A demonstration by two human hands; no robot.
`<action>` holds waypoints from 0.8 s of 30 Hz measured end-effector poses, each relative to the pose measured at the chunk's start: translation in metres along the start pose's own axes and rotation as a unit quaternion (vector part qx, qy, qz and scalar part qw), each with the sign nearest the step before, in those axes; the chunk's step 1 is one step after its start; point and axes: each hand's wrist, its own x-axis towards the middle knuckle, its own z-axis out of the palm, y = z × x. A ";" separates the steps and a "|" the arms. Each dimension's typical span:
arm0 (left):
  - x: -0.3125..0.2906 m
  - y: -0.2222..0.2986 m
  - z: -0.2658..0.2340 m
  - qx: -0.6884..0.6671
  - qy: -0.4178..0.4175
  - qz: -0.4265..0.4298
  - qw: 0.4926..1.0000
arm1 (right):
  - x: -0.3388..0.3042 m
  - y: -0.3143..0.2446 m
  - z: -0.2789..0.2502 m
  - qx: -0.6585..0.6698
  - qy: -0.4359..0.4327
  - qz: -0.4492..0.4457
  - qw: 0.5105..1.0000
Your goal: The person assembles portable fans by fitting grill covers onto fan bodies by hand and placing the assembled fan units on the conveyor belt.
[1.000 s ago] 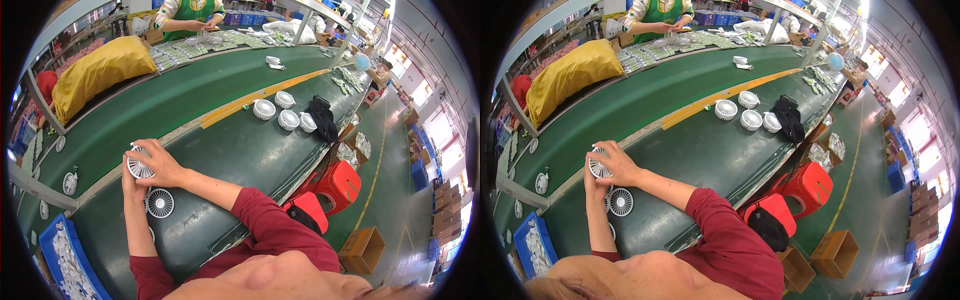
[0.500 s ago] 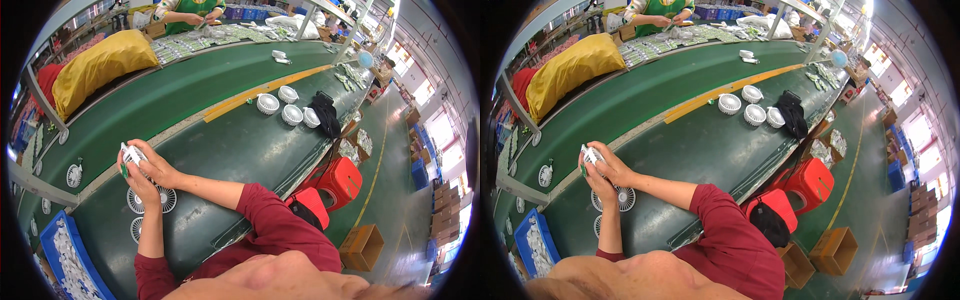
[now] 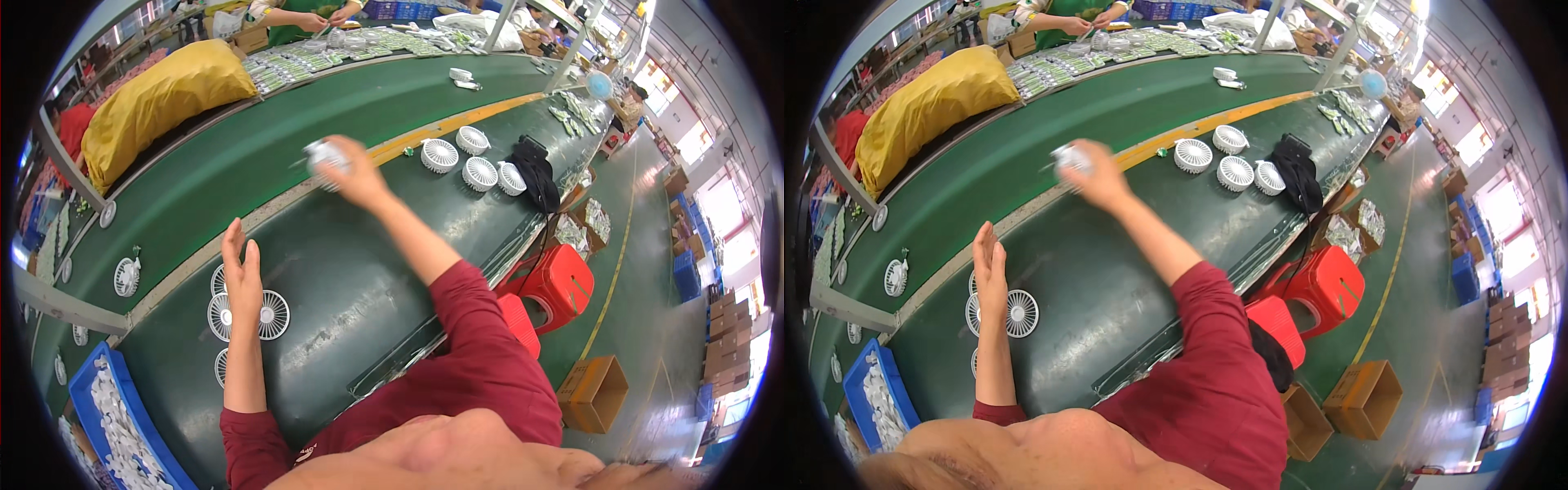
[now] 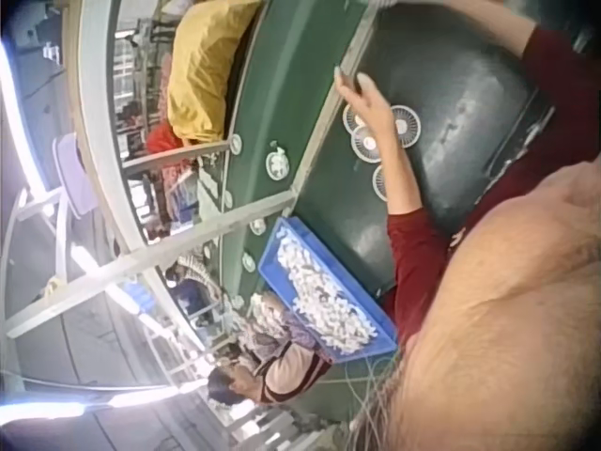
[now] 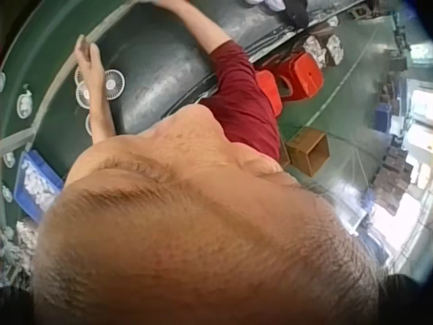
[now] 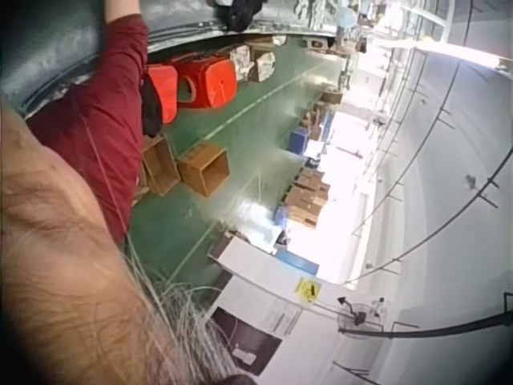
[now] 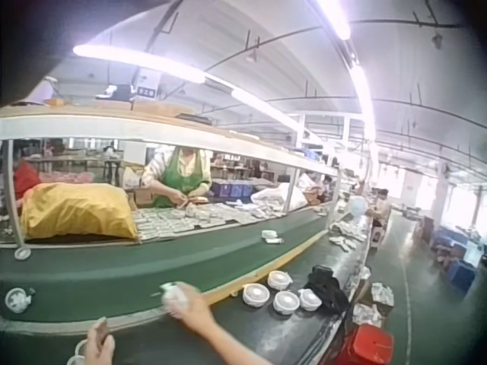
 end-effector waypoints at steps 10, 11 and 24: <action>0.003 -0.005 -0.030 0.056 0.008 0.070 0.996 | 0.013 0.162 -0.250 -0.399 0.226 0.207 0.864; 0.014 -0.012 -0.021 0.024 0.011 0.084 0.996 | 0.005 0.186 -0.311 -0.476 0.173 0.251 0.825; 0.076 -0.082 -0.203 0.458 0.303 0.139 0.824 | -0.001 0.092 -0.139 -0.193 -0.051 0.014 0.980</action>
